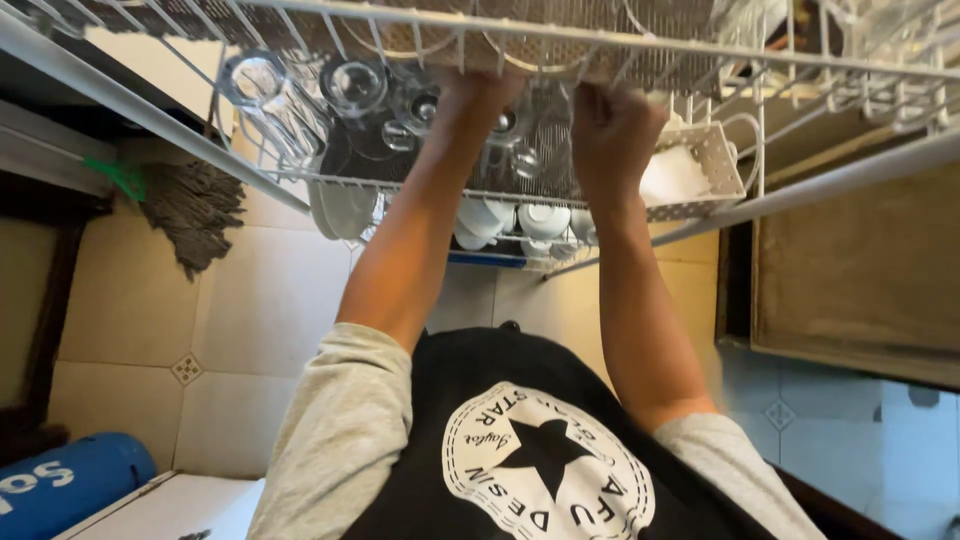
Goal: The recorder is wiping and polishing various drinking glasses from a rack using a white cleaning cloth.
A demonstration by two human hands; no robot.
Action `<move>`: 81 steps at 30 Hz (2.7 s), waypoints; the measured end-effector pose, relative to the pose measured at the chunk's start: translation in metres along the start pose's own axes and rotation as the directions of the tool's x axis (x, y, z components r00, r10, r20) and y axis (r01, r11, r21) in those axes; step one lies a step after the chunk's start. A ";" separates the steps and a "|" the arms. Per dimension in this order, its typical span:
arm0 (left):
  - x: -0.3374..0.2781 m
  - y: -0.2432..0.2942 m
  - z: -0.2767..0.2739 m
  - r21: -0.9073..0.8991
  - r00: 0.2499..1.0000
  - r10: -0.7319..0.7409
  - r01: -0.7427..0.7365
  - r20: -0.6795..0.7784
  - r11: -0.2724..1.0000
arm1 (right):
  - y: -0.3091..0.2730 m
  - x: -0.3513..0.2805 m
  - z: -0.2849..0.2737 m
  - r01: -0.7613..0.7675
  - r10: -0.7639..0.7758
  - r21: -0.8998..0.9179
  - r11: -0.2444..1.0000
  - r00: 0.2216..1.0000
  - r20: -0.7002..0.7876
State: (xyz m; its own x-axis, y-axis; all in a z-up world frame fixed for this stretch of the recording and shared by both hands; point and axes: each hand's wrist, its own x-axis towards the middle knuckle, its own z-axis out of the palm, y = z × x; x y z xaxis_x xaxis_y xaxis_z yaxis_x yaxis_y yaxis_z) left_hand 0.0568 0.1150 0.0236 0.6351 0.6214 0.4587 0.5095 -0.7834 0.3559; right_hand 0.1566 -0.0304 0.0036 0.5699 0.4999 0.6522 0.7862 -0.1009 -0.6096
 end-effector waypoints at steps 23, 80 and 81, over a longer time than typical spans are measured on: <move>-0.113 -0.024 -0.045 -0.290 0.906 0.182 -0.304 -0.381 0.908 | -0.009 -0.019 -0.004 -0.224 0.320 0.668 0.710 0.947 -0.023; -0.289 -0.132 -0.176 -0.932 0.907 -0.312 0.184 0.284 -0.313 | -0.204 -0.131 -0.018 -0.753 0.081 0.511 0.415 0.590 0.803; -0.290 -0.133 -0.176 -0.929 0.901 -0.316 0.195 0.297 -0.316 | -0.200 -0.140 -0.016 -0.809 0.240 0.391 0.438 0.524 0.817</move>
State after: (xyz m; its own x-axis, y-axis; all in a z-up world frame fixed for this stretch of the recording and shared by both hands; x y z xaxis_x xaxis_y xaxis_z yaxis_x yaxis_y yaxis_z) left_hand -0.2970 0.0374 -0.0133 0.5835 0.8100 0.0587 -0.5758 0.3616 0.7333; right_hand -0.0761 -0.0941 0.0418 0.2920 0.9408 -0.1722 -0.2102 -0.1126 -0.9712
